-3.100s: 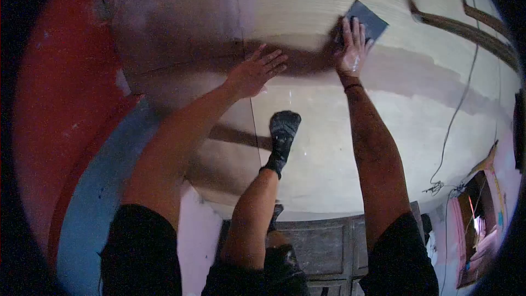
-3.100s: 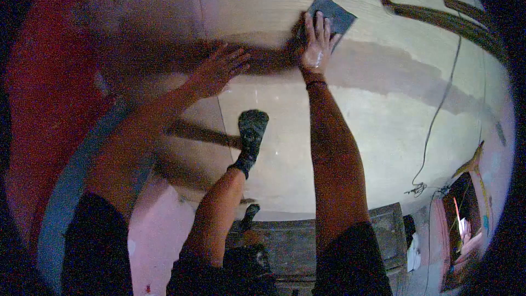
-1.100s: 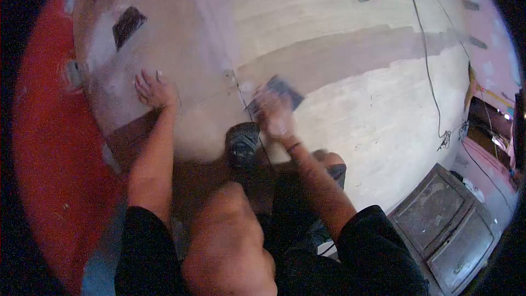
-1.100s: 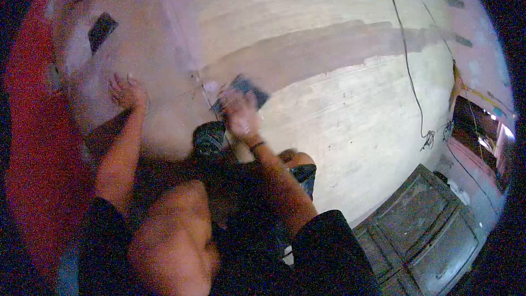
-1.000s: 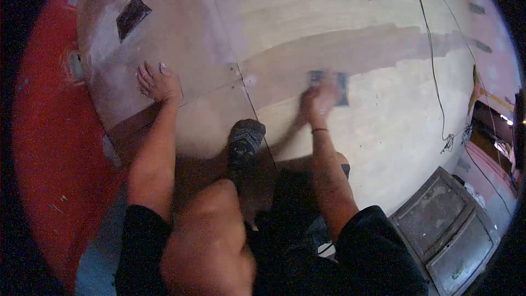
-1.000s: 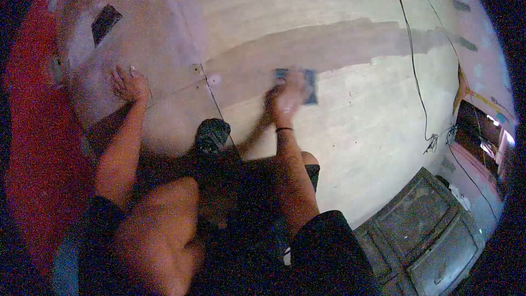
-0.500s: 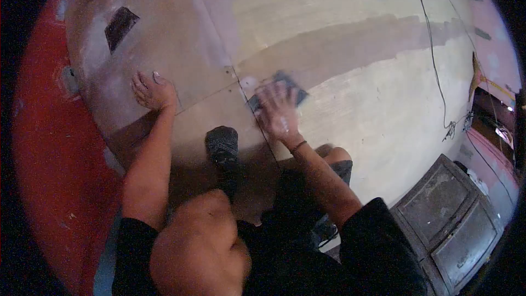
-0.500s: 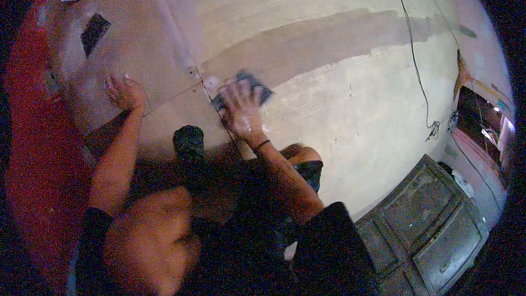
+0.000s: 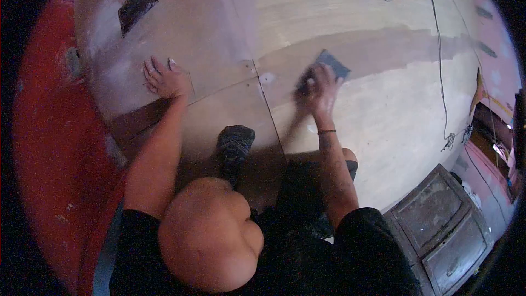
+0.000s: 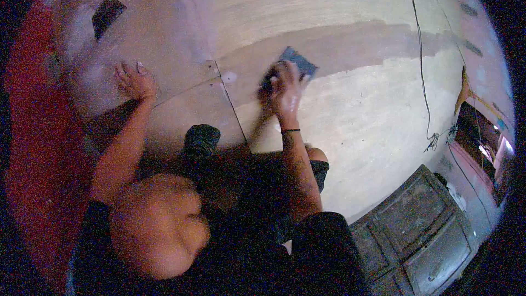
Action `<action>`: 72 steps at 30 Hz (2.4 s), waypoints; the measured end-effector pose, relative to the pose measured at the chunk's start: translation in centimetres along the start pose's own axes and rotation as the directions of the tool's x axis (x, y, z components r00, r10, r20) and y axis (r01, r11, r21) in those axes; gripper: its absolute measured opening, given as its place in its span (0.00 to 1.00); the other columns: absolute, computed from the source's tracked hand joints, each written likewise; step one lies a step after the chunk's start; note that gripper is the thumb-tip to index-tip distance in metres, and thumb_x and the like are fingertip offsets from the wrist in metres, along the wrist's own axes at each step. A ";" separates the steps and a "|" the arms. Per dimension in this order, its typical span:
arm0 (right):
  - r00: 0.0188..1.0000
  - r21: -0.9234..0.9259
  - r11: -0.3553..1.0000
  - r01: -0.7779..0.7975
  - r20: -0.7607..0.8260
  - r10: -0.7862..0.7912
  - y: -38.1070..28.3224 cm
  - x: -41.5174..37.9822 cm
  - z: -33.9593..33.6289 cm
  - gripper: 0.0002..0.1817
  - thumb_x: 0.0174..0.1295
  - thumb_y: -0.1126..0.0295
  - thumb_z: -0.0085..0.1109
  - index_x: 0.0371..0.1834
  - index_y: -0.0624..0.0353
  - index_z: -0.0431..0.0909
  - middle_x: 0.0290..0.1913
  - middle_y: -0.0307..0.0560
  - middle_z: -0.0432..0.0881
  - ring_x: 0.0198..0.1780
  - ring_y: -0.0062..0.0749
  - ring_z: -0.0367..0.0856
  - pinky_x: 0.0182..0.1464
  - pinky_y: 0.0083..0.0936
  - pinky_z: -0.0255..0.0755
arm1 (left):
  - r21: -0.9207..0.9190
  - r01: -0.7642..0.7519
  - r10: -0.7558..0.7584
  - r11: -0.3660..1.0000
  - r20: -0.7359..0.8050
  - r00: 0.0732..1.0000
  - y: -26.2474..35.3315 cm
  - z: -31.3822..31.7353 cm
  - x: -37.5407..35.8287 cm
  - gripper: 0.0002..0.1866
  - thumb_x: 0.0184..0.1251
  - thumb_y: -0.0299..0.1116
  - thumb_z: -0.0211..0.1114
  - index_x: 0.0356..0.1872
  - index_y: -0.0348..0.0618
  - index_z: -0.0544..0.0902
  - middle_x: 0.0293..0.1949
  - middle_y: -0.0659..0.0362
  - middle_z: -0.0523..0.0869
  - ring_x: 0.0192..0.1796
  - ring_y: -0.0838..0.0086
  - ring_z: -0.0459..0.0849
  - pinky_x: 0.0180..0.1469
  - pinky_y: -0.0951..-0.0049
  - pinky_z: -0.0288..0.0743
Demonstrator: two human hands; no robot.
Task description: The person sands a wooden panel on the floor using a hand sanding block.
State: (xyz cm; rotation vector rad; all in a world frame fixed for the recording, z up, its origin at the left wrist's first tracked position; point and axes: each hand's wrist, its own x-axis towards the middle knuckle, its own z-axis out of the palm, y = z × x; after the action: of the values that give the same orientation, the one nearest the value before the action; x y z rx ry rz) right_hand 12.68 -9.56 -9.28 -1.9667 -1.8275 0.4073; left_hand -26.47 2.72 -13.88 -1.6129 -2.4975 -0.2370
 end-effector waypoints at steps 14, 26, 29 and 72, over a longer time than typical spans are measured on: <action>0.989 -0.189 0.982 0.003 -0.147 -0.031 -3.1 0.0 2.5 0.34 0.69 0.53 0.52 0.76 0.54 0.64 0.80 0.54 0.57 0.81 0.55 0.51 0.79 0.61 0.36 | -0.057 -0.051 0.046 0.997 -0.095 0.994 0.5 -0.4 0.2 0.32 0.73 0.48 0.57 0.73 0.46 0.66 0.76 0.52 0.63 0.78 0.54 0.57 0.74 0.38 0.52; 0.975 -0.252 0.967 -0.042 0.200 0.094 -4.4 -2.3 -0.1 0.38 0.63 0.54 0.54 0.77 0.55 0.63 0.81 0.57 0.55 0.82 0.55 0.47 0.77 0.68 0.34 | -0.027 -0.033 0.031 0.999 -0.076 0.997 1.3 -1.3 0.1 0.31 0.72 0.46 0.59 0.72 0.46 0.67 0.75 0.52 0.64 0.78 0.54 0.58 0.73 0.37 0.52; 0.786 -0.274 0.743 -0.611 -0.326 0.526 -0.6 -4.4 5.1 0.39 0.69 0.47 0.46 0.79 0.56 0.58 0.82 0.59 0.51 0.82 0.55 0.47 0.76 0.69 0.34 | -0.043 -0.052 0.048 0.998 -0.106 0.993 1.0 -1.1 0.1 0.30 0.72 0.46 0.59 0.71 0.46 0.68 0.75 0.52 0.65 0.77 0.53 0.60 0.72 0.38 0.54; 0.931 -0.411 0.907 0.094 0.359 0.065 1.4 -2.6 0.1 0.36 0.61 0.47 0.58 0.73 0.45 0.69 0.79 0.51 0.60 0.80 0.57 0.52 0.76 0.71 0.35 | -0.027 -0.074 0.071 0.997 -0.075 0.995 -0.6 0.9 0.3 0.30 0.74 0.49 0.54 0.73 0.48 0.68 0.76 0.51 0.64 0.78 0.54 0.60 0.74 0.40 0.53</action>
State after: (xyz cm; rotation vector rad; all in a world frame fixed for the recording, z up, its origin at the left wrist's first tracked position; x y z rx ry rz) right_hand 13.64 -12.16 -10.25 -2.2780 -2.3261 0.4222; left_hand -27.15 2.92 -14.69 -1.6709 -2.3869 -0.3205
